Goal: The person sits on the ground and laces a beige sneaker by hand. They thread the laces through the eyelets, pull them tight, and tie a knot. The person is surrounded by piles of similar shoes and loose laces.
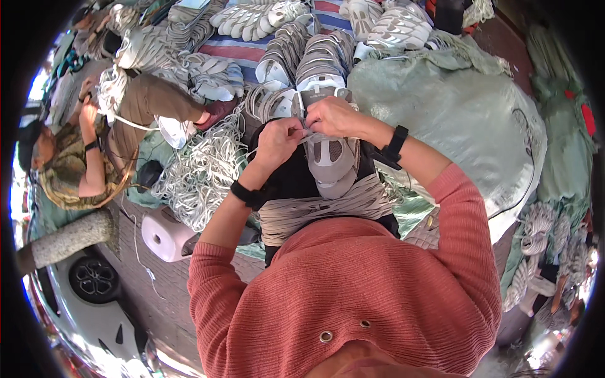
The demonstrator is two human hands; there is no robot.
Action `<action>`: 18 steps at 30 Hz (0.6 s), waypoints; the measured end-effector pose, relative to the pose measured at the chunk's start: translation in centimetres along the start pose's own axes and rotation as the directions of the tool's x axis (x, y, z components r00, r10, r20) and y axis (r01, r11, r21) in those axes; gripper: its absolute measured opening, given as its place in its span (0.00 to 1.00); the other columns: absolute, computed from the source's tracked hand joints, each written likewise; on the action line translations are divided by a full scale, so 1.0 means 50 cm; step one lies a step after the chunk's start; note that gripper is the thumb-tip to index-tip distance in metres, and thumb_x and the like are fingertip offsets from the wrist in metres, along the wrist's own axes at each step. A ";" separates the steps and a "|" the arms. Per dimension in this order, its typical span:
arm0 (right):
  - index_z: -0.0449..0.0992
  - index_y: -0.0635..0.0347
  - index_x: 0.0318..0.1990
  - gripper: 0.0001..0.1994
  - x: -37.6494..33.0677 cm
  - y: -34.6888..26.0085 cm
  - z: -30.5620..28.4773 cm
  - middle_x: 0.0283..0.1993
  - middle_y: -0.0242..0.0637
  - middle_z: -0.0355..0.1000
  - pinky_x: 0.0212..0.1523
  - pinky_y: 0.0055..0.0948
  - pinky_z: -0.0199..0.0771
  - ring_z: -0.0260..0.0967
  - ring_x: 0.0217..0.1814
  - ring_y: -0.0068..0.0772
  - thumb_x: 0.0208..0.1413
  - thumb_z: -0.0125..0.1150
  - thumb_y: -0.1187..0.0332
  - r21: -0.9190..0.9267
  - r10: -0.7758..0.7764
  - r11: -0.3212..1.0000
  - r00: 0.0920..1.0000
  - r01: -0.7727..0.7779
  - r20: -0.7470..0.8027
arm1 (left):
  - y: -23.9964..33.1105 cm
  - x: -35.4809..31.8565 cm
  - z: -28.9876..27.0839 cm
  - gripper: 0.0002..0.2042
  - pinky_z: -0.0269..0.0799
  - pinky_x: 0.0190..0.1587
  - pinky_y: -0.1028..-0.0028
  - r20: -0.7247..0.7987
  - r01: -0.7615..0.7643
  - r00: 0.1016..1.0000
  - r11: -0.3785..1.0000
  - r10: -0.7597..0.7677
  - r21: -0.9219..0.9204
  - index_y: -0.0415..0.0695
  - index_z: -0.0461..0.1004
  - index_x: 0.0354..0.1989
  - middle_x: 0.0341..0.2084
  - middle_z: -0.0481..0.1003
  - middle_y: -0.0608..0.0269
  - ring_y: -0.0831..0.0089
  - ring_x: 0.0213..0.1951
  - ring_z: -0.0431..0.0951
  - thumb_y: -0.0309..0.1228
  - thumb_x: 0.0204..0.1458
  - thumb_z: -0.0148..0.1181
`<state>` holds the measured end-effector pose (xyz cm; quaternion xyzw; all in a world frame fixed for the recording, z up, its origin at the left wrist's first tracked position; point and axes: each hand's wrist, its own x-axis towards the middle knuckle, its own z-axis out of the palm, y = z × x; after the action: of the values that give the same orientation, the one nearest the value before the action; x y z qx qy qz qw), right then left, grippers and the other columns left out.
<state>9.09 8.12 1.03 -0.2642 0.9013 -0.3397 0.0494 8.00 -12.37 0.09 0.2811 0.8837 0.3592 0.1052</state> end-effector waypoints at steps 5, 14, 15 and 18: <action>0.81 0.61 0.29 0.05 -0.010 0.013 -0.072 0.28 0.32 0.76 0.32 0.31 0.68 0.72 0.30 0.27 0.46 0.63 0.70 0.383 0.100 0.901 0.955 -0.206 0.278 | 0.056 -0.025 -0.030 0.06 0.68 0.38 0.68 -0.085 -0.270 0.958 0.962 0.273 0.041 0.41 0.74 0.31 0.34 0.70 0.60 0.65 0.38 0.72 0.25 0.46 0.65; 0.72 0.69 0.48 0.14 -0.179 0.253 -0.350 0.29 0.28 0.71 0.19 0.16 0.49 0.51 0.19 0.12 0.59 0.55 0.69 0.981 0.153 -0.041 0.971 0.191 -0.183 | 0.027 0.018 -0.089 0.07 0.63 0.46 0.69 0.191 -0.226 0.946 0.954 0.263 -0.197 0.41 0.72 0.29 0.35 0.69 0.62 0.64 0.42 0.68 0.24 0.44 0.65; 0.71 0.69 0.51 0.15 -0.243 0.313 -0.401 0.39 0.31 0.73 0.22 0.16 0.52 0.54 0.22 0.12 0.59 0.54 0.70 0.950 0.365 -0.035 0.888 0.311 -0.278 | 0.047 0.036 -0.106 0.07 0.62 0.46 0.70 0.256 -0.148 0.940 0.944 0.227 -0.295 0.41 0.72 0.29 0.35 0.69 0.63 0.65 0.42 0.68 0.24 0.44 0.65; 0.65 0.69 0.60 0.22 -0.398 0.357 -0.499 0.61 0.36 0.65 0.44 0.17 0.59 0.60 0.43 0.17 0.56 0.52 0.75 0.768 0.432 0.555 0.678 0.319 -0.594 | 0.063 0.046 -0.133 0.06 0.61 0.49 0.71 0.306 -0.152 0.924 0.954 0.231 -0.259 0.41 0.72 0.29 0.35 0.70 0.66 0.68 0.44 0.67 0.24 0.45 0.64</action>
<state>11.52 44.12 6.89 -0.0162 0.5781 -0.7946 -0.1846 4.87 -13.06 7.08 0.4091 0.7735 0.4153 0.2487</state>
